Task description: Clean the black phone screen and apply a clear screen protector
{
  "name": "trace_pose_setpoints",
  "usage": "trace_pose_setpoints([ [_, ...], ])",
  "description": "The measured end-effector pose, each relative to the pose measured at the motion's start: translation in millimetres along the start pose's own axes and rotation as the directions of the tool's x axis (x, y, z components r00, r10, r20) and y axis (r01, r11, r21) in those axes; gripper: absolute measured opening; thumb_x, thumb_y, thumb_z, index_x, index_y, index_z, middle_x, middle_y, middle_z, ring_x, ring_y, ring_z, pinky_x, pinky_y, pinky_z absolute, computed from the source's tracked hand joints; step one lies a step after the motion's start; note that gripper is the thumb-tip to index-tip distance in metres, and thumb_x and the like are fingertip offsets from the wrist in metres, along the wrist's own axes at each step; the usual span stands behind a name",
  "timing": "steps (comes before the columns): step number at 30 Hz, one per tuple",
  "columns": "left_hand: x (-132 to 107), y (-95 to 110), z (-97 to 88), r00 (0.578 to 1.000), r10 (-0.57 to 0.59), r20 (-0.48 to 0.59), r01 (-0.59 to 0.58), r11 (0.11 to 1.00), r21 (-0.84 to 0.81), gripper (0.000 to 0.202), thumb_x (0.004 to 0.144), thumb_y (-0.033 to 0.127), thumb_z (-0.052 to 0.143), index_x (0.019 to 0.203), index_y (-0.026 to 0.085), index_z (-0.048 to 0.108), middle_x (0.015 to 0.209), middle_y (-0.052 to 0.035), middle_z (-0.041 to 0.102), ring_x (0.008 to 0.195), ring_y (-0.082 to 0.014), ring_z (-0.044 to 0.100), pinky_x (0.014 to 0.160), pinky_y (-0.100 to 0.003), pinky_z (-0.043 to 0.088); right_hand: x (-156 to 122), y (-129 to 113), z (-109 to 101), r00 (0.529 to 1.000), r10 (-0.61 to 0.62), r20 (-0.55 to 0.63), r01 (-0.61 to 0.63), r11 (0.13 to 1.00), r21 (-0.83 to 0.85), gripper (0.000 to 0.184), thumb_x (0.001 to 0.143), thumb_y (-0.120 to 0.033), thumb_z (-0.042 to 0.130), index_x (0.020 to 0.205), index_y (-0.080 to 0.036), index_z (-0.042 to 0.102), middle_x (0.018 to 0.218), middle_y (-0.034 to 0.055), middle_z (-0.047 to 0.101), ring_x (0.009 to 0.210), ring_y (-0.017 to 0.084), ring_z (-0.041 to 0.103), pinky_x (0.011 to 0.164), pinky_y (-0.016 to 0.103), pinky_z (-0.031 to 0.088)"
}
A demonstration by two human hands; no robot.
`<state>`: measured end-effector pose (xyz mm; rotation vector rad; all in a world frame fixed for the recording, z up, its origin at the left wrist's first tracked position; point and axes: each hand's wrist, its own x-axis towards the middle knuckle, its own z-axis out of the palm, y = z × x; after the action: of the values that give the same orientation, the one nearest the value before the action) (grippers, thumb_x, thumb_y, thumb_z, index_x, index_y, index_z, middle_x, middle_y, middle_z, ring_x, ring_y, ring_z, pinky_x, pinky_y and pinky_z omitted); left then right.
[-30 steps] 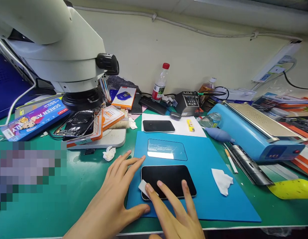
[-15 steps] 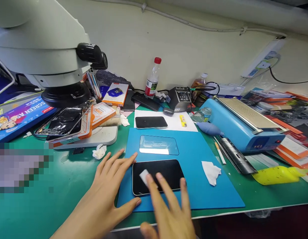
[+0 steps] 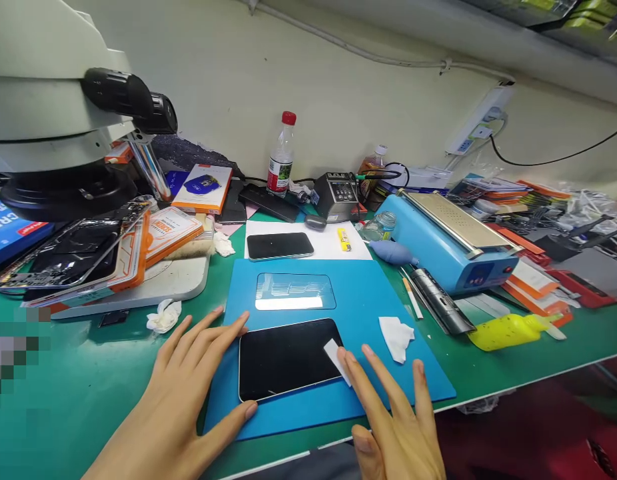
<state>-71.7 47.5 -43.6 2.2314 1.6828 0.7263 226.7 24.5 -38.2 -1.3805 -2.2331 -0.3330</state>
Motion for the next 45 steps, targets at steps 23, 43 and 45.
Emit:
trace_pose_setpoints([
  [23, 1, -3, 5.6, 0.999, 0.009, -0.041, -0.009, 1.000, -0.013, 0.090, 0.096, 0.027, 0.064, 0.172, 0.047, 0.019, 0.170, 0.0001, 0.051, 0.166, -0.0364, 0.033, 0.133, -0.065, 0.029, 59, -93, 62, 0.926, -0.068, -0.372, 0.157, 0.965, 0.212, 0.066, 0.117, -0.056, 0.031, 0.135, -0.007, 0.072, 0.142, 0.0021, 0.075, 0.135, 0.026, 0.070, 0.140, 0.051, 0.024],
  [43, 4, -4, -2.6, 0.999, -0.019, 0.051, 0.021, 0.999, -0.046, 0.100, 0.094, 0.042, 0.081, 0.172, 0.052, 0.020, 0.171, -0.0010, 0.053, 0.167, -0.0406, 0.032, 0.126, -0.071, 0.042, 20, -20, 22, 0.971, -0.094, -0.220, 0.090, 0.996, -0.026, 0.052, 0.114, -0.048, 0.045, 0.158, -0.026, 0.060, 0.133, 0.0078, 0.080, 0.134, 0.032, 0.072, 0.130, 0.063, 0.041],
  [45, 5, -2, -4.2, 0.996, -0.042, 0.073, 0.047, 0.997, -0.062, 0.100, 0.094, 0.042, 0.081, 0.171, 0.054, 0.019, 0.172, 0.0006, 0.051, 0.168, -0.0402, 0.030, 0.126, -0.073, 0.041, 14, -10, 14, 0.972, -0.079, -0.222, 0.073, 0.997, -0.035, 0.052, 0.114, -0.038, 0.045, 0.164, -0.024, 0.052, 0.135, 0.0066, 0.079, 0.135, 0.031, 0.071, 0.133, 0.062, 0.035],
])
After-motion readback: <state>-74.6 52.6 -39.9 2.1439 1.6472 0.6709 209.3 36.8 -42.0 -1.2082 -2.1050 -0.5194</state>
